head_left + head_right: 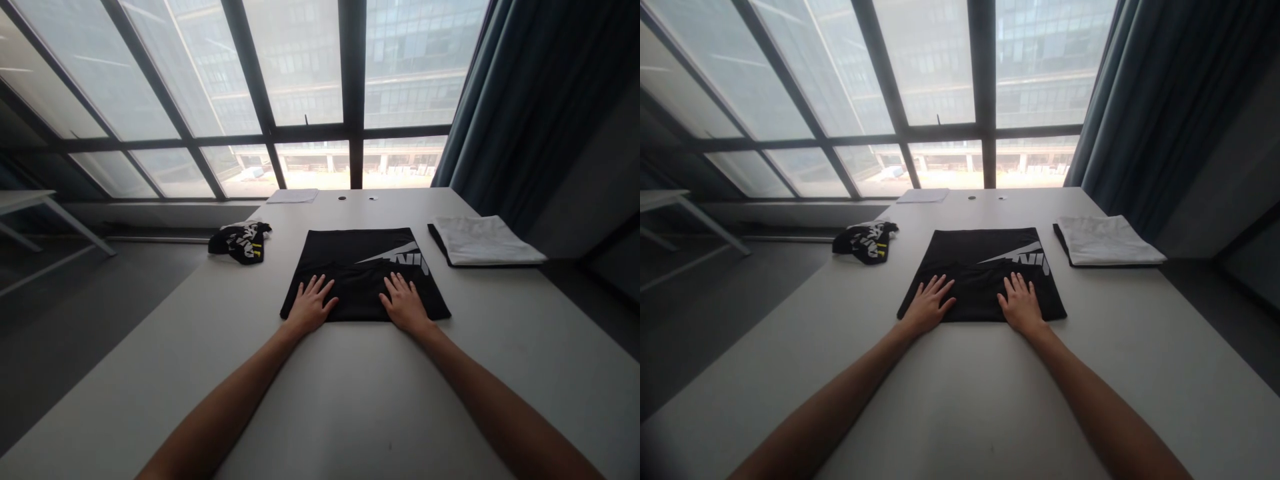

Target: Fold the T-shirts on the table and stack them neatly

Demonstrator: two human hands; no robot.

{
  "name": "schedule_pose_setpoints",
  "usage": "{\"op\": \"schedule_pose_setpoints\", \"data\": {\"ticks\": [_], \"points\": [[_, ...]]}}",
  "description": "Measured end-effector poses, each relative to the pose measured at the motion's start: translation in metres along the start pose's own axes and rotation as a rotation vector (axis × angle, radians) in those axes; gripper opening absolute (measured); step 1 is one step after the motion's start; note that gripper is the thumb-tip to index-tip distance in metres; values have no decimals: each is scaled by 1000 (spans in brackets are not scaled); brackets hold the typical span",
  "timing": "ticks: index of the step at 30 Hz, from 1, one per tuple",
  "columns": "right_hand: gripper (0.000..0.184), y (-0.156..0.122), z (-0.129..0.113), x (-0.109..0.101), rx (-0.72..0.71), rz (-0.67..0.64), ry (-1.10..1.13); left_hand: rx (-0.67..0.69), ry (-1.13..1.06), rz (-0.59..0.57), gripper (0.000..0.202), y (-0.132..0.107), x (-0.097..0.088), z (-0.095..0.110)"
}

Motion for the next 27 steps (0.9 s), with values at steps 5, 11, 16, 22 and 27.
{"op": "schedule_pose_setpoints", "data": {"ticks": [5, 11, 16, 22, 27], "points": [[62, -2, 11, -3, 24, 18, -36, -7, 6, 42, 61, 2, -7, -6], [66, -4, 19, -1, 106, -35, -55, -33, 6, -23, 64, 8, 3, -17], [67, -3, 14, -4, 129, -22, -71, -47, 6, -39, 64, 10, 2, -15], [68, -42, -2, 0, 135, -28, -56, -41, 11, -70, 63, -28, -2, -14], [64, -73, -5, -11, 75, 45, 24, -13, -54, -73, 59, -59, -14, -19]]}}
Point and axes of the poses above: each hand's wrist, its own y-axis towards the middle knuckle, its own x-axis out of the palm, z = x × y, the point moved 1 cm from there along y, towards the middle knuckle, and after that the axes turned 7 degrees about -x, right-handed, at the moved point
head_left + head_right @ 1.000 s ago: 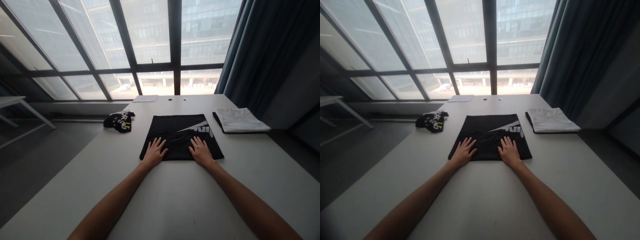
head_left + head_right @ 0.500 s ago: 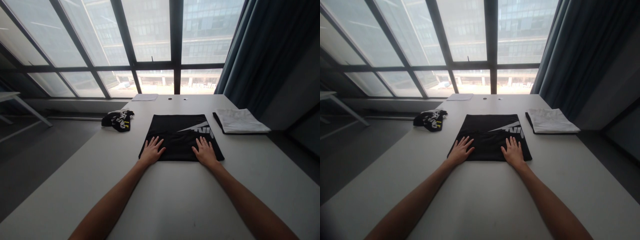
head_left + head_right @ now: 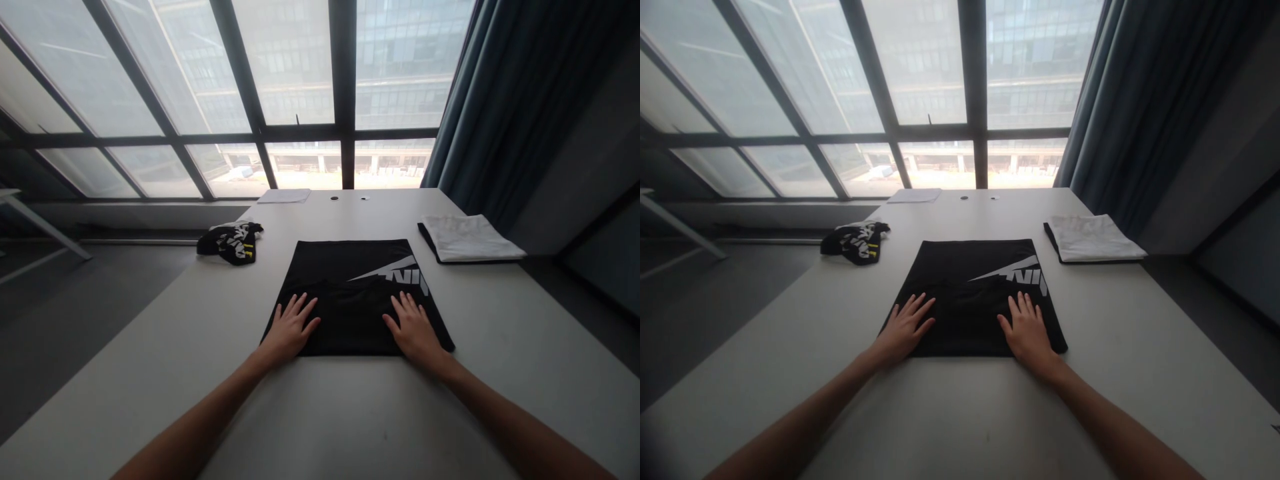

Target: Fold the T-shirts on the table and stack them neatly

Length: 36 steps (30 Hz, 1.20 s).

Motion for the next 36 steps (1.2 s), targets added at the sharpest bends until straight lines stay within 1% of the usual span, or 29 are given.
{"op": "schedule_pose_setpoints", "data": {"ticks": [1, 3, 4, 5, 7, 10, 12, 14, 19, 21, 23, 25, 28, 30, 32, 33, 34, 36], "points": [[60, 3, 5, -7, -15, 45, 9, 2, -17, 33, 57, 3, -6, -3], [51, 19, 23, -20, -20, 150, 9, -15, -36, 127, 53, 20, -19, -13], [46, 29, 34, -25, 7, 192, 9, -47, -37, 163, 50, 32, -25, -19], [44, 40, 46, -28, 46, 208, 9, -98, -27, 175, 46, 45, -29, -27], [37, 58, 67, -29, 124, 164, 0, -172, -41, 107, 35, 70, -32, -44], [28, 72, 89, -21, 158, 67, -6, -176, -94, 0, 24, 93, -28, -62], [24, 73, 95, -17, 152, 48, -2, -151, -107, -20, 20, 97, -24, -67], [21, 71, 96, -15, 153, 49, -1, -129, -113, -34, 17, 96, -22, -69], [14, 69, 96, -20, 155, 43, 51, -40, -192, -81, 15, 91, -28, -67], [13, 72, 98, -23, 158, 86, 117, -37, -222, -70, 16, 91, -31, -66], [13, 76, 101, -25, 154, 137, 167, -68, -223, -29, 15, 92, -32, -65], [13, 79, 103, -26, 154, 160, 174, -92, -207, 11, 15, 92, -32, -62], [13, 81, 99, -25, 162, 127, 111, -104, -113, 47, 14, 89, -30, -54], [20, 77, 88, -25, 173, 127, 25, -114, -25, 110, 20, 82, -31, -42], [31, 70, 67, -25, 161, 167, -45, -84, 6, 190, 30, 71, -31, -23], [36, 65, 54, -25, 134, 188, -59, -40, -3, 213, 35, 65, -30, -12], [40, 61, 40, -23, 84, 193, -55, 18, -18, 216, 38, 59, -28, 1], [46, 52, 11, -16, -48, 156, -24, 125, -17, 166, 46, 47, -19, 25]]}}
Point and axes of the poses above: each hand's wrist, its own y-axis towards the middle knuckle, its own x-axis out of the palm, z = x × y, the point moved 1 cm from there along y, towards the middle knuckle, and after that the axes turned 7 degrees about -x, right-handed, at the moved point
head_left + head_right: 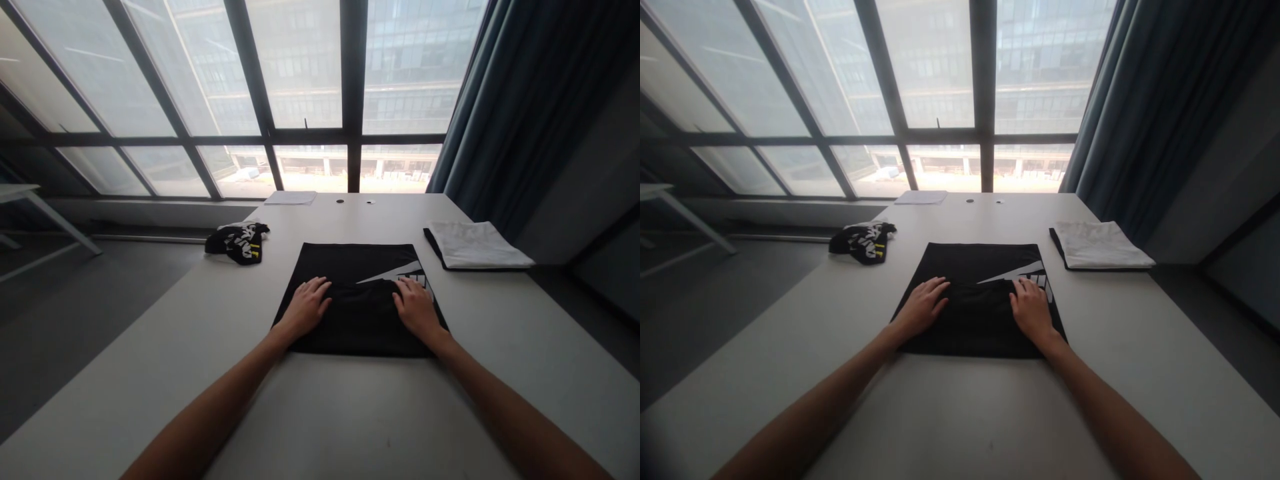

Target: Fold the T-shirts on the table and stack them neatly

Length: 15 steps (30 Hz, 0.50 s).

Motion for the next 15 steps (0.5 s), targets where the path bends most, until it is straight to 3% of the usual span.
{"op": "schedule_pose_setpoints", "data": {"ticks": [3, 6, 11, 15], "points": [[53, -10, -32, 13, -111, -107, 35, 40, 25, -82, 55, -12, 18, 23], [58, -15, -43, 26, -108, -202, 48, 10, 38, -116, 60, -18, 34, 27], [63, -16, -38, 32, -70, -216, 40, 7, 57, -119, 62, -19, 38, 22], [68, -18, -13, 29, -25, -234, -5, 2, 52, -112, 62, -18, 37, 23]]}}
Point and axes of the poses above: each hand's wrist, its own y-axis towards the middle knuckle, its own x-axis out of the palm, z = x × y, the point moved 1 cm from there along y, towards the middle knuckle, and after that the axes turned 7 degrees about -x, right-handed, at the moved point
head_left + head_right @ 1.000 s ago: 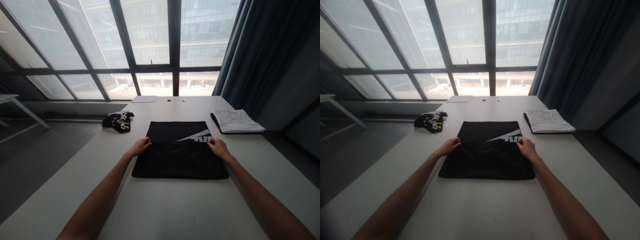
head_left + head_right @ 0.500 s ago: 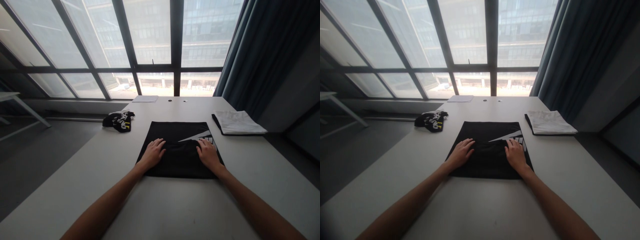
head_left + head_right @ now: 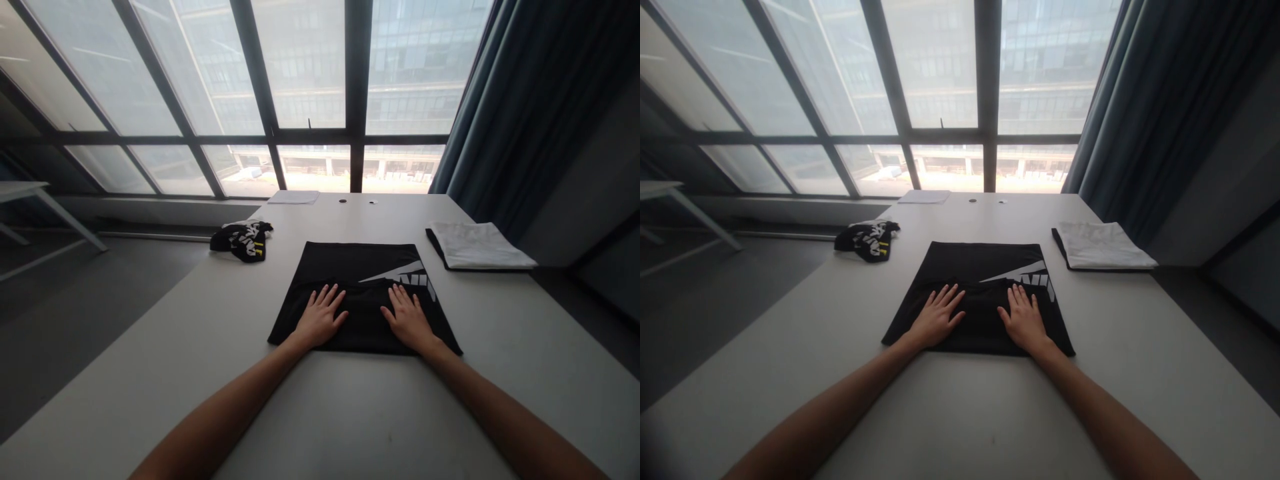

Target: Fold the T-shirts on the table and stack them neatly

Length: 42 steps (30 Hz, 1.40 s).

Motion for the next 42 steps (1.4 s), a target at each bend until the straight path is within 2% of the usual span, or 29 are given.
{"op": "schedule_pose_setpoints", "data": {"ticks": [5, 8, 12, 14, 18, 20, 24, 28, 32, 35, 38, 42], "points": [[66, -11, 51, -8, 84, -12, -56, -3, -17, -5, 61, 0, -1, 2], [62, -17, 56, -17, 91, 30, -74, -12, -12, -14, 61, 1, 0, 1], [58, -20, 26, -27, 29, 174, -135, -18, 0, -32, 61, 2, -3, 2], [57, -22, 5, -27, -19, 186, -114, -15, 7, -16, 61, 2, -9, 7], [56, -28, -25, -23, -135, 136, -49, 91, -17, 78, 64, -6, -25, 36], [55, -33, -35, -20, -214, 132, -28, 178, -59, 78, 66, -14, -27, 53], [58, -42, -46, -11, -268, 71, 5, 279, -120, -3, 68, -29, -13, 74], [59, -43, -50, -4, -248, -13, 24, 283, -93, -35, 69, -33, 2, 72], [58, -37, -41, -13, -221, 29, 26, 276, -74, -40, 67, -30, 4, 69], [58, -31, -20, -20, -115, 99, -17, 268, -76, -48, 66, -29, 3, 69], [59, -29, 0, -20, 2, 89, -39, 263, -86, -63, 65, -28, 2, 70], [58, -29, 13, -18, 12, 130, -38, 262, -106, -72, 66, -28, 2, 70]]}}
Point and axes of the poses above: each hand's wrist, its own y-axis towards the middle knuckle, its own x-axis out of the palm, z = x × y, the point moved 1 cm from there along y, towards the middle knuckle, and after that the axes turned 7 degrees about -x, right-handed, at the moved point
